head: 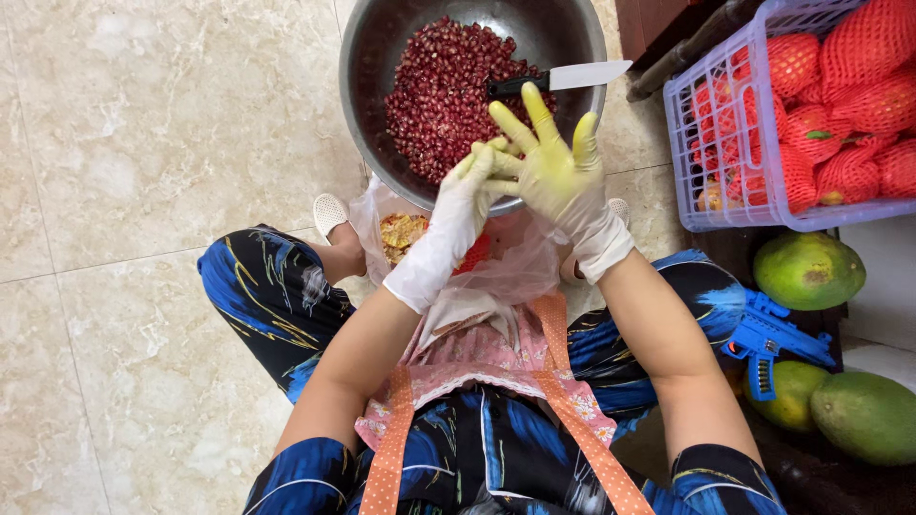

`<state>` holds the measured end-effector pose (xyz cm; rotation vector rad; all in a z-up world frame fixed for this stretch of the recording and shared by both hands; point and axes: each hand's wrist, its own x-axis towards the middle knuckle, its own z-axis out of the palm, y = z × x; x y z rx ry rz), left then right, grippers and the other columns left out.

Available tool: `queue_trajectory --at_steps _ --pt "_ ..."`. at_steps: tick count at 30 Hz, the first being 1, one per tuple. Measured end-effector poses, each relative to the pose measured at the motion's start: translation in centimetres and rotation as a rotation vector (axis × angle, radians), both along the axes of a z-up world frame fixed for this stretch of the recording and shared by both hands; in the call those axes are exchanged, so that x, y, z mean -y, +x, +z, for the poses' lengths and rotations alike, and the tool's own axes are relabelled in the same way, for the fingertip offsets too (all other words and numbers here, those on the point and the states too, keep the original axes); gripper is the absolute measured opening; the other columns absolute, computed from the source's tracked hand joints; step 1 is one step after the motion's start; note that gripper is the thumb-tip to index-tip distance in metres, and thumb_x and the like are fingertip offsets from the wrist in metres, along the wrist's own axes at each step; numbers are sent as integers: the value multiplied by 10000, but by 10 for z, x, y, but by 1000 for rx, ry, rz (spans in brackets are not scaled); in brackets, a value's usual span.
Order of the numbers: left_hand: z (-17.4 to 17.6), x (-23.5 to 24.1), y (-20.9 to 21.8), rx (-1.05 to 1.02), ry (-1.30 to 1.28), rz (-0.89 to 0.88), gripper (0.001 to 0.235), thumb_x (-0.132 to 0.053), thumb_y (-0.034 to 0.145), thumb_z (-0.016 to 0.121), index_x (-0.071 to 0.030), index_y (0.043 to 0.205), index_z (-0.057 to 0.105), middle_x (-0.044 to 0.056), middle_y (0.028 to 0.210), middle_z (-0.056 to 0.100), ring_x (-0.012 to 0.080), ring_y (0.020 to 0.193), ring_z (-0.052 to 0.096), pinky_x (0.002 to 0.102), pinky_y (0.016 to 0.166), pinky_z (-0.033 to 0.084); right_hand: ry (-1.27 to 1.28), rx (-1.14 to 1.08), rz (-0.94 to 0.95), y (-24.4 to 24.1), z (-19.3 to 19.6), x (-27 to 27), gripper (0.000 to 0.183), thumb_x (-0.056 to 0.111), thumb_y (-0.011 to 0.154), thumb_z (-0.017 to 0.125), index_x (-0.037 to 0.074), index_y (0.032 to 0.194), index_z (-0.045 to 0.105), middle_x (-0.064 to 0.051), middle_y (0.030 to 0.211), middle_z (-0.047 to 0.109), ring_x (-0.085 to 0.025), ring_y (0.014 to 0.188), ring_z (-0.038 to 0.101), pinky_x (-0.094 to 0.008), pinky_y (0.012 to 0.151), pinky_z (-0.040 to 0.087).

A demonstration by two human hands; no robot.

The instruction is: The person sits on the floor and uses a knife to cut and peel pomegranates, removing the outer skin and separating the seeds into a metal bowl. The person handles the fruit with gloved hands, discarding the peels into a plastic bag.

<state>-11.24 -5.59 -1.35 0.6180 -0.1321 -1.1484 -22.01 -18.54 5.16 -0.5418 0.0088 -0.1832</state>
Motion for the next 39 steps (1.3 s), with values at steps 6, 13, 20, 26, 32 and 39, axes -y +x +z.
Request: queue_trajectory --at_steps 6,13,20,26,32,39 --pt "-1 10 9 126 177 -179 590 -321 1013 640 56 1444 500 149 1250 647 284 1068 690 428 974 565 44 -34 -38 0 -9 -1 878 672 948 547 287 1667 223 -115 1741 274 -419 1528 441 -615 1216 448" --pt "13 23 23 -10 89 134 752 -632 940 477 -318 1595 278 113 1679 233 301 1344 458 492 1121 414 -1067 -478 -434 9 -27 -40 223 110 963 740 91 1184 715 -71 1162 721 -203 1046 684 -347 921 593" --pt "-42 27 25 225 239 21 673 -514 1004 544 -285 1602 339 23 1722 201 203 1396 405 432 1165 374 -1253 -587 -387 17 -71 -63 53 66 1015 648 35 1058 650 -53 929 698 -146 837 656 -309 745 549" --pt "-88 45 128 778 586 200 258 -51 816 765 -131 1061 779 18 1029 784 182 934 740 364 914 644 -1163 -699 -336 22 -63 -18 235 79 973 666 41 1205 661 -46 1077 715 -152 944 675 -286 824 583" --pt "-119 45 164 1719 913 -38 119 -120 718 857 -192 788 793 115 1021 697 289 928 684 372 823 547 -828 -724 -321 8 -58 6 332 82 961 652 25 1288 653 -60 1116 726 -122 938 699 -249 821 569" --pt "-111 55 166 1530 1035 -325 128 -184 703 880 -173 789 785 77 904 731 222 823 699 352 789 560 -811 -693 -281 -8 -61 21 276 87 998 634 33 1267 665 -67 1147 731 -114 933 718 -222 809 584"
